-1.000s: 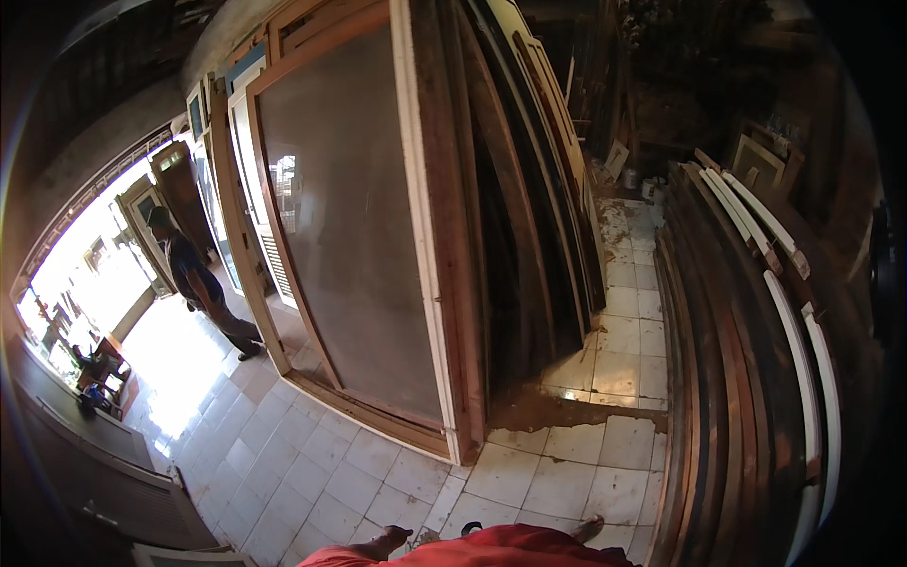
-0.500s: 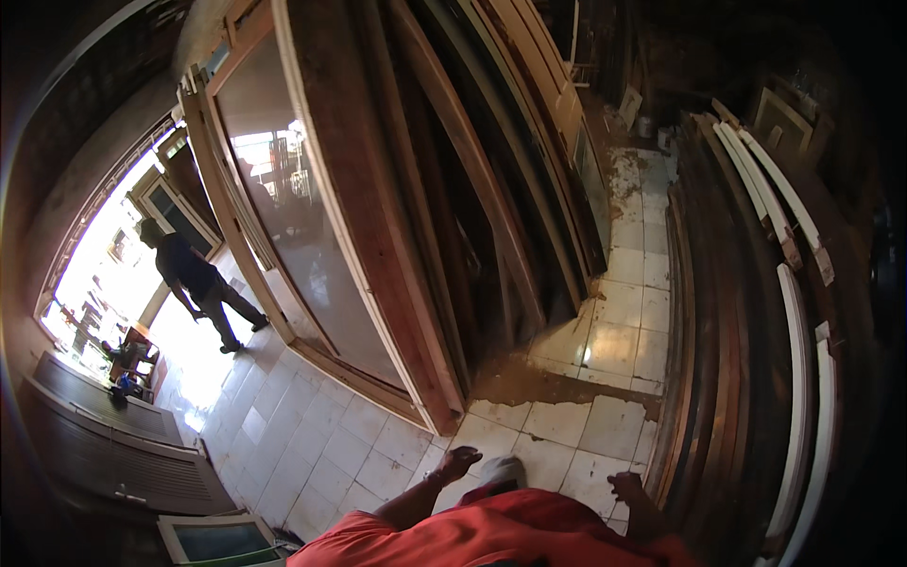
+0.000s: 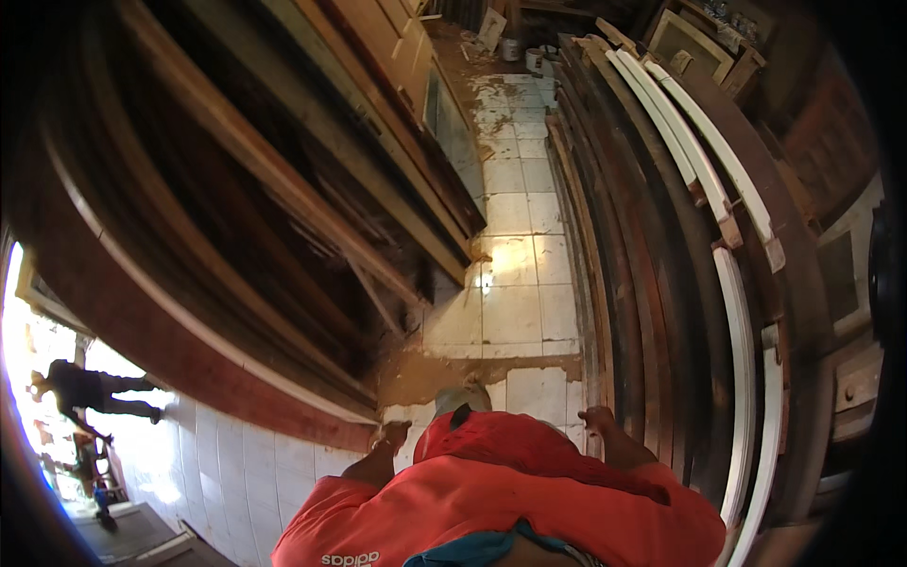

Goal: The person marks a wooden board with a marker and square, saws into the wood, and then uses a hammer and chisel to carve out a section. They also use pliers to remove material from the wood.

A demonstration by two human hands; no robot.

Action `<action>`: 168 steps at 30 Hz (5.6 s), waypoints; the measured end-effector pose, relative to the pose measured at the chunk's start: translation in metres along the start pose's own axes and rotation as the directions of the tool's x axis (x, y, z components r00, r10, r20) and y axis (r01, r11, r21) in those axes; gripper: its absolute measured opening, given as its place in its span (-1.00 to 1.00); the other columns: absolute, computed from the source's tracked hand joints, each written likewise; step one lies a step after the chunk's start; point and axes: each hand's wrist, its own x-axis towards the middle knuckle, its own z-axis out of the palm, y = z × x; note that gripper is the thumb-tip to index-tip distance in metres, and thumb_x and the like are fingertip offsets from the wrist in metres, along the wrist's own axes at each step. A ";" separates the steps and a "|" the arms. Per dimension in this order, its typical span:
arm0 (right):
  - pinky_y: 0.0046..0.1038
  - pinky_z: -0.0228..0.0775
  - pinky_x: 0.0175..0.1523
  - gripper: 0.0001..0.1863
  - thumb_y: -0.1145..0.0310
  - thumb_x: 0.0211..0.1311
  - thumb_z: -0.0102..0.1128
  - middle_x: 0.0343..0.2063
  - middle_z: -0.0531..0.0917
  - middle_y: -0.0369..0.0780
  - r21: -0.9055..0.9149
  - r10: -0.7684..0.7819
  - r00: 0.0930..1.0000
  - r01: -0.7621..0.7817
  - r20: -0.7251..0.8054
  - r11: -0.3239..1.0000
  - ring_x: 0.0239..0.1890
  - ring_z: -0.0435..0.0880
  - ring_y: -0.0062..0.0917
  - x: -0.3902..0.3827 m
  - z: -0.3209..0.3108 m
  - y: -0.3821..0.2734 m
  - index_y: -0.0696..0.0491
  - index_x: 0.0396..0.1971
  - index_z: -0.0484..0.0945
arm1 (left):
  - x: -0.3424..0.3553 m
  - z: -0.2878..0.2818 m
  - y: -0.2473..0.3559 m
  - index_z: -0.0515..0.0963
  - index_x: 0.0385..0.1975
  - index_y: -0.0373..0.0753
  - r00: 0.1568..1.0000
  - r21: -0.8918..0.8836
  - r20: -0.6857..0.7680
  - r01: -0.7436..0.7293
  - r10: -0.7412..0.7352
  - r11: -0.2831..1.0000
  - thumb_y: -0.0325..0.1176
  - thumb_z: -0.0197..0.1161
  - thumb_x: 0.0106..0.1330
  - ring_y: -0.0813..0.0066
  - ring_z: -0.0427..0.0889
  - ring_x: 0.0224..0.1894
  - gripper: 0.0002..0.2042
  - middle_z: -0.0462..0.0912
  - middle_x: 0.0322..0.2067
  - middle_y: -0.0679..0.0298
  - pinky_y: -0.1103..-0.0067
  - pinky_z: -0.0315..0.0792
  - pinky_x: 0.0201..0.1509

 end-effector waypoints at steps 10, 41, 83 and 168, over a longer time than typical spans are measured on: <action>-0.16 0.64 -0.25 -0.56 0.20 0.29 0.37 -0.17 0.74 -0.20 0.851 0.381 0.918 -0.111 -0.111 0.514 -0.20 0.74 -0.37 0.110 -0.141 -0.022 0.03 0.13 0.60 | 0.130 -0.200 0.393 0.67 -0.05 -0.39 0.899 -0.430 -0.194 -0.437 0.392 0.790 -0.13 0.39 0.33 0.31 0.68 -0.08 -0.59 0.77 -0.15 0.15 0.43 0.48 0.08; -0.50 0.50 -0.29 -0.50 0.21 0.27 0.44 -0.37 0.74 -0.21 0.367 -0.207 0.757 0.513 -0.620 0.776 -0.36 0.68 -0.59 0.594 -1.098 -0.278 0.19 0.10 0.62 | 0.610 -0.545 0.986 0.71 -0.16 -0.26 0.934 -0.536 -0.225 -0.356 0.277 0.765 -0.05 0.36 0.34 0.31 0.70 -0.12 -0.64 0.78 -0.19 0.15 0.43 0.50 0.05; -0.49 0.56 -0.21 -0.59 0.27 0.30 0.39 -0.30 0.75 -0.19 0.301 -0.505 0.802 0.591 -0.318 0.748 -0.30 0.71 -0.57 1.167 -2.005 -0.816 0.22 0.03 0.63 | 0.950 -1.365 1.744 0.64 -0.18 -0.32 0.400 -0.512 -0.673 -0.859 0.622 -0.002 -0.32 0.26 0.45 0.35 0.62 0.12 -0.82 0.69 0.05 0.13 0.43 0.44 0.26; -0.33 0.49 0.16 -0.30 0.36 0.15 0.51 0.10 0.51 -0.13 -0.127 -0.801 0.331 0.886 -0.498 0.445 0.10 0.55 -0.40 1.460 -2.511 -1.303 0.19 0.25 0.36 | 1.371 -1.720 1.828 0.25 0.44 -0.05 0.605 -0.006 -0.796 -0.041 0.020 0.999 0.16 0.64 -0.29 -0.26 0.20 0.38 0.15 0.23 0.31 -0.26 -0.08 0.03 0.42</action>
